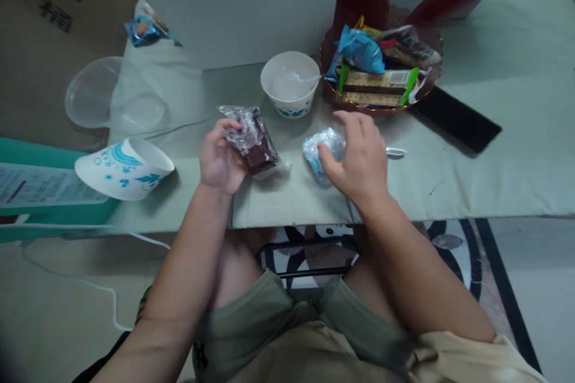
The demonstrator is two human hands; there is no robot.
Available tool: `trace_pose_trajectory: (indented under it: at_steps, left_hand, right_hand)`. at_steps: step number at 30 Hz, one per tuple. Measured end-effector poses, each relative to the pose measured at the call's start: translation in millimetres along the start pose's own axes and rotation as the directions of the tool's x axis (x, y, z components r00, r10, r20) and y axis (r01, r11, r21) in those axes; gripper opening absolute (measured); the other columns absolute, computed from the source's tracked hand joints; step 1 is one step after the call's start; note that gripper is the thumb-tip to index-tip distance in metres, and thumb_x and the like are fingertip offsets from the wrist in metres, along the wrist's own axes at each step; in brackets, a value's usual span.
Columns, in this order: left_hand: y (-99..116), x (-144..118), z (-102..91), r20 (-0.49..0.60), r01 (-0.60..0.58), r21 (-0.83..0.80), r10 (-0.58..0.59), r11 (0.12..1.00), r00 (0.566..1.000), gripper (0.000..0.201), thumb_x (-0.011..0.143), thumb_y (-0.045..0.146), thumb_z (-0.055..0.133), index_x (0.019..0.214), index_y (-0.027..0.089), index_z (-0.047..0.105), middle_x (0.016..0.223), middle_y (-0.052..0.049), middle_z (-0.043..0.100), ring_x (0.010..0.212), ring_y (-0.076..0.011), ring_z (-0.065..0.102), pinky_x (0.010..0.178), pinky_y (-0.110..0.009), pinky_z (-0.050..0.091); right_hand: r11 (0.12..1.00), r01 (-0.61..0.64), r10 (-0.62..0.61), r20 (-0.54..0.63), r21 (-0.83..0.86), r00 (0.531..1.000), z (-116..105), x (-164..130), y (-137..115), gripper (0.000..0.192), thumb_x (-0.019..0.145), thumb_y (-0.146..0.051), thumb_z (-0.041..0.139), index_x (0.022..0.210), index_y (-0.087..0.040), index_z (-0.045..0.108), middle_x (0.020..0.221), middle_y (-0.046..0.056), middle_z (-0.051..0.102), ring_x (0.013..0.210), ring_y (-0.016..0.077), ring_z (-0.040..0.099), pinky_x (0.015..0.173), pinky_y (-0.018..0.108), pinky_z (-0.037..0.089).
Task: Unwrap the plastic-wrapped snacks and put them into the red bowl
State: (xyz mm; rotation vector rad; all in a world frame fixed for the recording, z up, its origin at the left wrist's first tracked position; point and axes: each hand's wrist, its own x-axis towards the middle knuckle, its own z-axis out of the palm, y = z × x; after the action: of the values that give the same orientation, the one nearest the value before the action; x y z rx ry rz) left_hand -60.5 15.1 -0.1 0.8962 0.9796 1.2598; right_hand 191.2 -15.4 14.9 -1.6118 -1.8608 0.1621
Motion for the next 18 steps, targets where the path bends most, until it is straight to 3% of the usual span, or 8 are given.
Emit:
trace_pose_trajectory:
  at_steps: [3,6,9,12,15,18]
  left_hand:
    - [-7.6,3.3,-6.6,0.004,-0.032,0.094,0.031,0.995,0.999,0.038,0.079,0.040,0.075,0.110,0.033,0.054,0.104,0.000,0.067,0.083,-0.0180,0.067,0.069,-0.031,0.058]
    - [-13.4,4.4,-5.4,0.047,-0.098,0.110,0.093,0.989,0.995,0.065,0.078,0.042,0.077,0.133,0.042,0.043,0.117,-0.001,0.066,0.093,-0.0200,0.070,0.077,-0.035,0.059]
    - [-9.2,2.1,-5.3,0.062,-0.104,0.077,0.100,0.992,0.993,0.082,0.072,0.046,0.083,0.141,0.044,0.038,0.122,-0.003,0.066,0.099,-0.0223,0.070,0.080,-0.037,0.059]
    - [4.9,-5.1,-15.5,0.157,-0.027,0.023,0.023,0.999,0.987,0.078,0.073,0.058,0.079,0.140,0.039,0.044,0.131,-0.007,0.064,0.095,-0.0243,0.071,0.075,-0.040,0.061]
    - [19.5,-15.4,-30.6,0.315,0.092,0.018,-0.093,0.996,0.945,0.088,0.070,0.073,0.075,0.144,0.036,0.046,0.127,-0.011,0.067,0.077,-0.0238,0.071,0.057,-0.038,0.058]
    - [24.9,-22.3,-38.6,0.313,0.117,0.012,-0.115,0.993,0.943,0.094,0.062,0.068,0.085,0.143,0.037,0.048,0.119,-0.009,0.070,0.074,-0.0226,0.071,0.057,-0.034,0.057]
  right_hand:
    - [0.999,-0.004,0.012,0.152,-0.052,0.988,3.7,-6.6,7.1,0.059,0.085,-0.040,0.064,0.138,-0.016,0.056,0.120,0.018,0.067,0.107,0.0363,0.062,0.094,0.054,0.051]
    - [0.998,0.055,-0.046,0.223,-0.034,0.974,8.0,-14.0,-2.5,0.054,0.084,-0.034,0.062,0.135,-0.017,0.059,0.116,0.017,0.066,0.104,0.0354,0.062,0.092,0.052,0.051]
    - [0.996,0.071,-0.082,0.261,0.054,0.962,14.6,-13.2,-15.4,0.051,0.085,-0.028,0.060,0.136,-0.021,0.059,0.119,0.015,0.066,0.105,0.0326,0.063,0.090,0.048,0.053]
    - [0.986,0.009,-0.054,0.269,0.165,0.962,34.0,-1.4,-23.8,0.054,0.085,-0.030,0.062,0.138,-0.019,0.056,0.129,0.015,0.065,0.113,0.0327,0.063,0.098,0.050,0.052]
    - [0.956,-0.067,-0.010,0.261,0.285,0.965,62.9,17.9,-33.2,0.059,0.084,-0.034,0.066,0.139,-0.016,0.054,0.136,0.018,0.063,0.121,0.0336,0.062,0.105,0.052,0.049]
    - [0.866,-0.107,-0.018,0.244,0.488,0.970,79.4,35.2,-46.1,0.061,0.090,-0.048,0.063,0.143,-0.021,0.049,0.146,0.016,0.058,0.133,0.0301,0.057,0.111,0.049,0.048]
